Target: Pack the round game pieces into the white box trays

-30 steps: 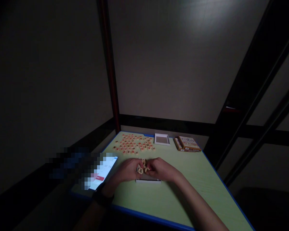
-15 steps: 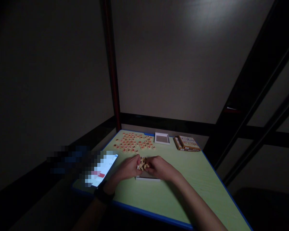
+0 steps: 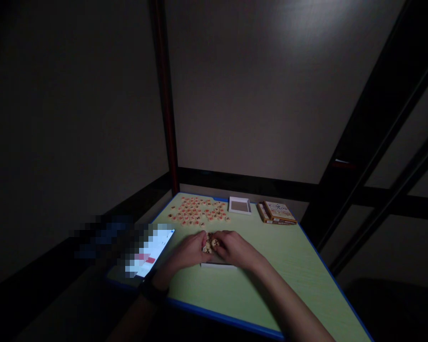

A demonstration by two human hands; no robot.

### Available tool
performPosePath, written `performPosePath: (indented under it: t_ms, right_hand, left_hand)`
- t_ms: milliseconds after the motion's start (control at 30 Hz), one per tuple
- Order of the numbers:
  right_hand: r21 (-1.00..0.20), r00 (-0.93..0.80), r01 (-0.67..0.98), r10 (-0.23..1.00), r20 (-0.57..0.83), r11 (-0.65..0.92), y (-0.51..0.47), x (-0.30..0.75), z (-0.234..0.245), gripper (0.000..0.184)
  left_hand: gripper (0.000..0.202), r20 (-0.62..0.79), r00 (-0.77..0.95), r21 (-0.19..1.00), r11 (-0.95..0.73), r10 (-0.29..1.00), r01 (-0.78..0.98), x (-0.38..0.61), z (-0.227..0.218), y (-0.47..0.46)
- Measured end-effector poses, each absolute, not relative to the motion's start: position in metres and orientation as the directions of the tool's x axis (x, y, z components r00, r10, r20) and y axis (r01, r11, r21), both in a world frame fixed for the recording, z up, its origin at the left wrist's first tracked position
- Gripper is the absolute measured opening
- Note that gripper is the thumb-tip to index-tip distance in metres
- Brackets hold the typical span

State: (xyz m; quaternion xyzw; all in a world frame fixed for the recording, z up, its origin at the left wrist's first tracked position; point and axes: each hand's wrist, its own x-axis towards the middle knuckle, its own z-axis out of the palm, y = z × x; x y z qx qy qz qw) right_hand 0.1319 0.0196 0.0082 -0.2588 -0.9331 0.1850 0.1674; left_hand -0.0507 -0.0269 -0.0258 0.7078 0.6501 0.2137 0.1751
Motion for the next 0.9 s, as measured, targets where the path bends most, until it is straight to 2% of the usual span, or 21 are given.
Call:
performPosePath:
  t_ms: [300, 567, 767, 900]
  right_hand:
    - [-0.421, -0.83, 0.405, 0.52, 0.203, 0.811, 0.022, 0.134, 0.004, 0.011]
    - [-0.456, -0.835, 0.408, 0.526, 0.163, 0.791, 0.023, 0.133, 0.002, 0.014]
    - [-0.441, -0.835, 0.398, 0.517, 0.189, 0.804, 0.017, 0.124, -0.003, 0.017]
    - [-0.436, -0.828, 0.404, 0.524, 0.2, 0.804, 0.014, 0.12, -0.008, 0.023]
  left_hand:
    - [0.02, 0.083, 0.088, 0.512, -0.118, 0.993, 0.851, -0.054, -0.027, -0.025]
    - [0.029, 0.089, 0.106, 0.58, -0.138, 0.99, 0.803, -0.056, -0.028, -0.029]
    - [0.027, 0.038, 0.177, 0.647, -0.159, 0.983, 0.745, -0.063, -0.025, -0.031]
    - [0.033, 0.029, 0.183, 0.673, -0.154, 0.983, 0.724, -0.063, -0.022, -0.032]
